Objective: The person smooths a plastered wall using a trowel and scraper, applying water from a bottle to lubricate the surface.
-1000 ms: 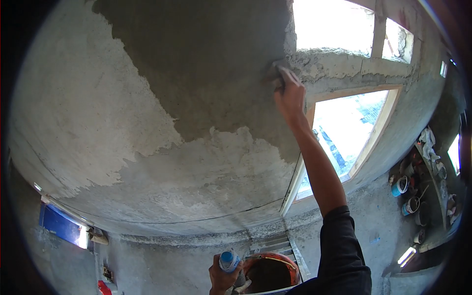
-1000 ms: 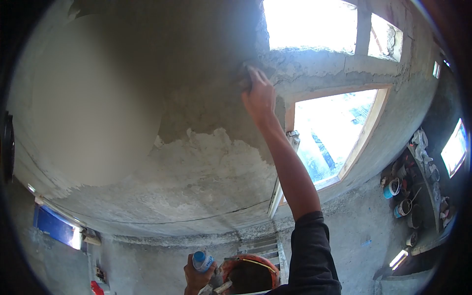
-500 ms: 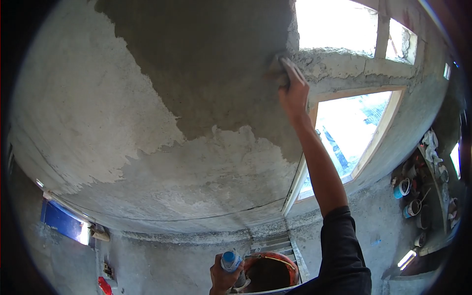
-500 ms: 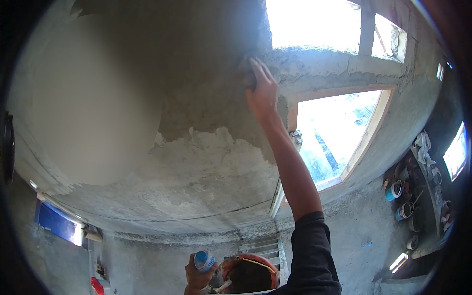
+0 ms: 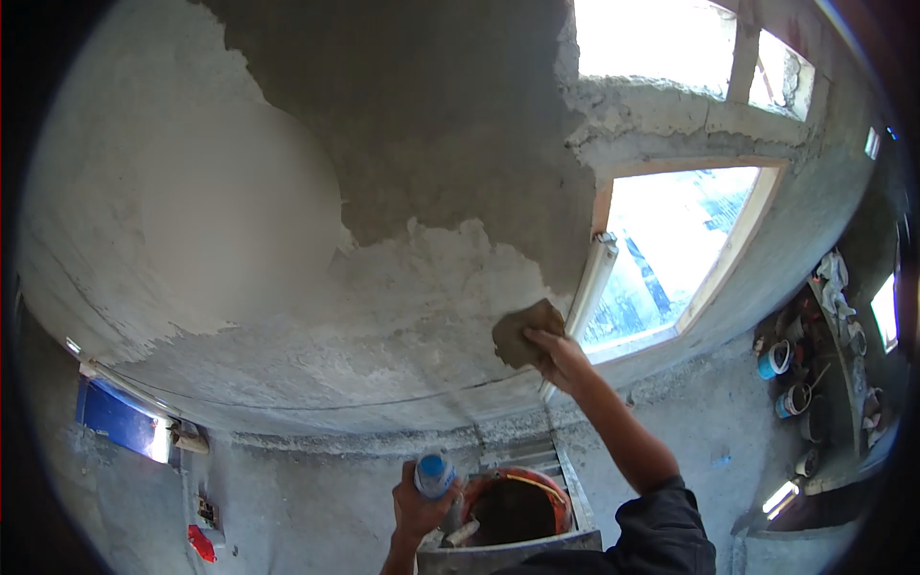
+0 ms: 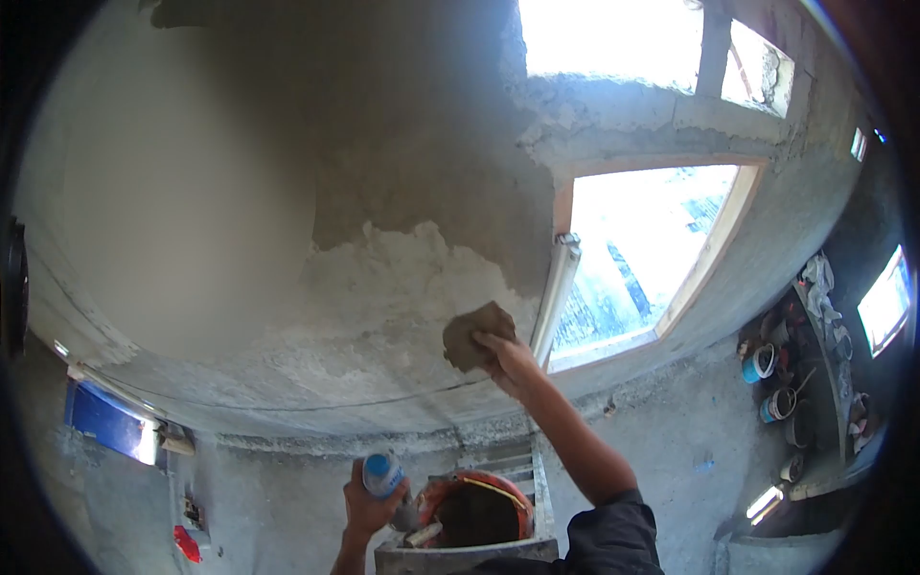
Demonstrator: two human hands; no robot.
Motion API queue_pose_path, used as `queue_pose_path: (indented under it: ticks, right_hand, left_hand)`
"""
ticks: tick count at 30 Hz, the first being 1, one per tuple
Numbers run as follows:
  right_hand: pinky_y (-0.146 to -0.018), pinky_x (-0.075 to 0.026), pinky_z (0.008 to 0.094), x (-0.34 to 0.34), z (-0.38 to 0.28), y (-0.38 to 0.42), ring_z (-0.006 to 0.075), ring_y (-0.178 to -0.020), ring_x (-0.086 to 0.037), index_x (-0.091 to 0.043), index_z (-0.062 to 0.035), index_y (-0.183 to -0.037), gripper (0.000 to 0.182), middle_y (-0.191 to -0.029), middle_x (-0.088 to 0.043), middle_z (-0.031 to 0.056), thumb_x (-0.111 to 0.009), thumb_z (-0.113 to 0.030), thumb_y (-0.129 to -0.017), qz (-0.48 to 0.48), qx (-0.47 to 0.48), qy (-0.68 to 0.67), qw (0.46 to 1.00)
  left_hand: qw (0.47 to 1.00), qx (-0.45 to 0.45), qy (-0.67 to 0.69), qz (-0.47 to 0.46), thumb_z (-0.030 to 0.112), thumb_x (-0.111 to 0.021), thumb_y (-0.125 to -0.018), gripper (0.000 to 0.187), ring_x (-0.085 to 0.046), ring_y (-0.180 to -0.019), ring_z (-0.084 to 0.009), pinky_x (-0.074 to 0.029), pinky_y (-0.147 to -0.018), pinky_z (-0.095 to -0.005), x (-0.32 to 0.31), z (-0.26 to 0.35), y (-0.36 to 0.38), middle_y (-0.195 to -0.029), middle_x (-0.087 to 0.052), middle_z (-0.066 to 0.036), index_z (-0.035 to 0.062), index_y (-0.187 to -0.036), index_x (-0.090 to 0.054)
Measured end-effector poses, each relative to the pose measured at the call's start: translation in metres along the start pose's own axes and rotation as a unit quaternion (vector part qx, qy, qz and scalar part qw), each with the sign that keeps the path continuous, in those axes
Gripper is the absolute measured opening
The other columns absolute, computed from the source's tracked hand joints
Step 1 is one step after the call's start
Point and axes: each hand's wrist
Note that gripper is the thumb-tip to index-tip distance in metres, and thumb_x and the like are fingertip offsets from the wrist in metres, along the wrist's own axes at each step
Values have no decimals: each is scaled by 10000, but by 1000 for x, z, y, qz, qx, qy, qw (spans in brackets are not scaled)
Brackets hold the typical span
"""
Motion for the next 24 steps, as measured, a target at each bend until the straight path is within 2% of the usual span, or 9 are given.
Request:
queue_pose_path:
  ticks: [1,3,7,9,12,13,15,18,24]
  right_hand:
    - [-855,-553,400,11,10,19,311,-1039,-610,-433,1,-1257,372,-1164,-560,183,-554,-86,-916,3,-9,-10,1000]
    - [-860,-565,428,29,28,59,316,-1031,-609,-382,3,-1275,416,-1182,-537,200,-564,-128,-925,29,-34,-31,999]
    - [-818,-568,421,56,55,121,300,-1019,-620,-431,-14,-1253,433,-1154,-575,166,-615,-197,-906,126,-61,-81,987]
    - [-769,-575,410,59,67,144,278,-996,-635,-463,-24,-1216,385,-1116,-595,134,-624,-173,-899,165,-26,-133,977]
    - [-789,-565,401,55,75,171,251,-983,-636,-482,-35,-1179,344,-1114,-602,117,-634,-135,-888,174,-29,-139,974]
    - [-796,-561,398,51,81,178,244,-990,-633,-484,-40,-1173,340,-1110,-603,114,-640,-118,-882,179,-28,-134,974]
    - [-808,-555,379,42,90,183,233,-1002,-626,-487,-46,-1167,347,-1096,-605,105,-654,-89,-866,173,-20,-167,971]
    - [-801,-558,358,27,90,193,221,-975,-633,-523,-16,-1140,330,-1093,-613,111,-668,-102,-857,176,-2,-158,972]
    - [-831,-543,333,23,94,199,212,-1003,-623,-470,-52,-1206,394,-1104,-605,81,-655,-67,-858,185,22,-120,975]
  left_hand:
    - [1000,-3,-1,-4,347,-816,-681,535,-691,-806,-317,-539,-711,-401,1,3,-3,-838,-679,-163,47,-1022,-533]
    - [999,-7,-38,-17,268,-831,-681,512,-680,-807,-224,-530,-729,-364,4,12,-5,-848,-677,-134,44,-1028,-526]
    - [990,-71,-33,-122,289,-823,-689,506,-688,-796,-287,-531,-709,-384,10,42,-14,-819,-670,-155,50,-1011,-514]
    - [980,-96,-47,-168,302,-816,-696,496,-688,-795,-320,-530,-701,-395,8,59,-19,-807,-668,-165,49,-995,-513]
    - [943,-120,-128,-282,374,-777,-723,518,-657,-842,-404,-530,-730,-437,1,73,-24,-862,-662,-238,29,-998,-505]
    - [942,-115,-130,-286,374,-777,-723,518,-657,-842,-404,-530,-730,-437,-1,78,-24,-862,-662,-238,29,-998,-505]
    - [902,-94,-192,-375,418,-759,-714,577,-653,-866,-414,-523,-769,-440,-9,91,-27,-889,-658,-254,5,-1043,-526]
    - [867,-82,-237,-430,461,-730,-707,651,-646,-901,-417,-512,-808,-445,-20,92,-28,-931,-650,-271,-23,-1095,-533]
    - [848,-49,-283,-446,469,-712,-716,675,-638,-943,-406,-499,-840,-450,-28,99,-20,-978,-640,-284,-37,-1122,-526]
Point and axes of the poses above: each hand's wrist, its own y-axis away from the middle knuckle, its own x-axis out of the back of the hand, z = x × y
